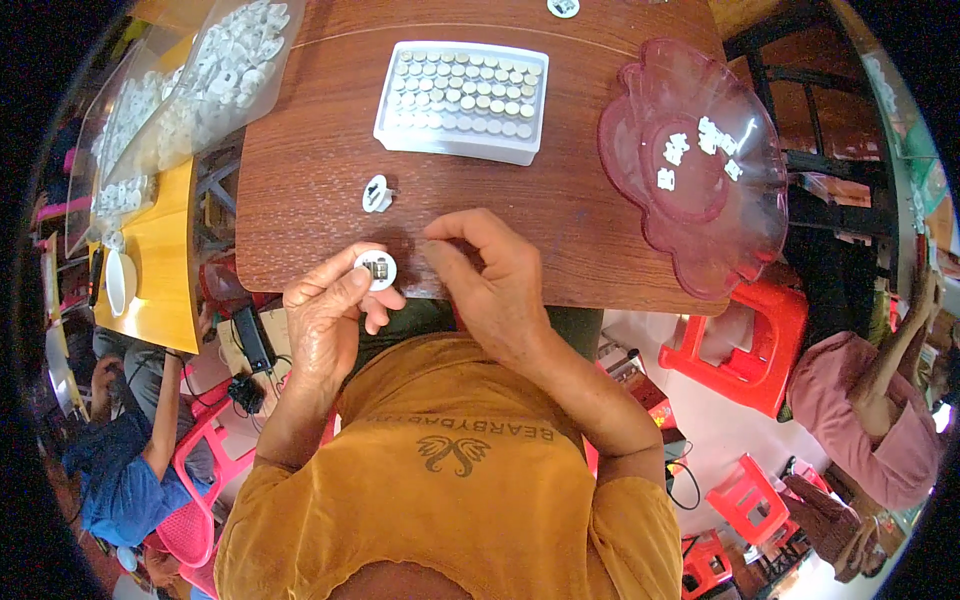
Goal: The person assembles small electronic light units by inserting button batteries and components into circular plastic casings by hand.
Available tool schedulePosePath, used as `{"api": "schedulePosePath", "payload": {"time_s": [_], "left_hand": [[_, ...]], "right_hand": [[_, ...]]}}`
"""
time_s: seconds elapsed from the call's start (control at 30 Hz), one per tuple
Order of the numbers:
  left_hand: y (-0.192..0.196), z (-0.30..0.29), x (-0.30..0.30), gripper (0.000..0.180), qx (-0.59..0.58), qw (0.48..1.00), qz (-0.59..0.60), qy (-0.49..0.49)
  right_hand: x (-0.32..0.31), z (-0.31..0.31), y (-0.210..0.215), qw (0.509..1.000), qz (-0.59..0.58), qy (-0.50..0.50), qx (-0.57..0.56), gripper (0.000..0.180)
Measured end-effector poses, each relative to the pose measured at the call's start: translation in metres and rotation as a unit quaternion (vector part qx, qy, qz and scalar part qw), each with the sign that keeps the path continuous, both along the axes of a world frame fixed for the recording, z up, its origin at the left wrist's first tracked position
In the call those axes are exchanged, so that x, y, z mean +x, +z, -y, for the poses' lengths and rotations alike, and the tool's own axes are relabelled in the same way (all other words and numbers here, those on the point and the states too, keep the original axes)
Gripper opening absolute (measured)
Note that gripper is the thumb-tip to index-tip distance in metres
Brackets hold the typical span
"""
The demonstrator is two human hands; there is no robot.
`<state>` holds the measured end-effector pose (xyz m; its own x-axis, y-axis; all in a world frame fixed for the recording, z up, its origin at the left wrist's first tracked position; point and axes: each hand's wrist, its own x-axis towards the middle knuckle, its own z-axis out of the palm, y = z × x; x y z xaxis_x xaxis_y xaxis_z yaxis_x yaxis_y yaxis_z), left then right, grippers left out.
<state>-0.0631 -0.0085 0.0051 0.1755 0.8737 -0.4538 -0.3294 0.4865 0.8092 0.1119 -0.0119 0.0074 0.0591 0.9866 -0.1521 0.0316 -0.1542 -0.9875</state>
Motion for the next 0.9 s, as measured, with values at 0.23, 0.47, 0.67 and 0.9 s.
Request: {"api": "schedulePosePath", "payload": {"time_s": [0.23,0.47,0.67,0.9], "left_hand": [[0.005,-0.005,0.013,0.025,-0.015,0.999,0.022,-0.044],[-0.005,0.004,0.016,0.029,0.043,0.998,-0.012,-0.054],[-0.002,0.004,0.031,0.030,0.043,0.996,-0.002,-0.077],[0.012,0.001,0.039,0.031,-0.004,0.997,0.007,-0.082]], "right_hand": [[0.023,0.022,0.008,0.982,0.156,-0.023,0.102,0.010],[0.112,0.033,0.057,0.902,0.381,-0.087,0.184,0.010],[0.192,-0.008,0.045,0.870,0.475,-0.102,0.081,0.019],[0.195,-0.038,0.015,0.748,0.655,0.064,0.093,0.021]]}}
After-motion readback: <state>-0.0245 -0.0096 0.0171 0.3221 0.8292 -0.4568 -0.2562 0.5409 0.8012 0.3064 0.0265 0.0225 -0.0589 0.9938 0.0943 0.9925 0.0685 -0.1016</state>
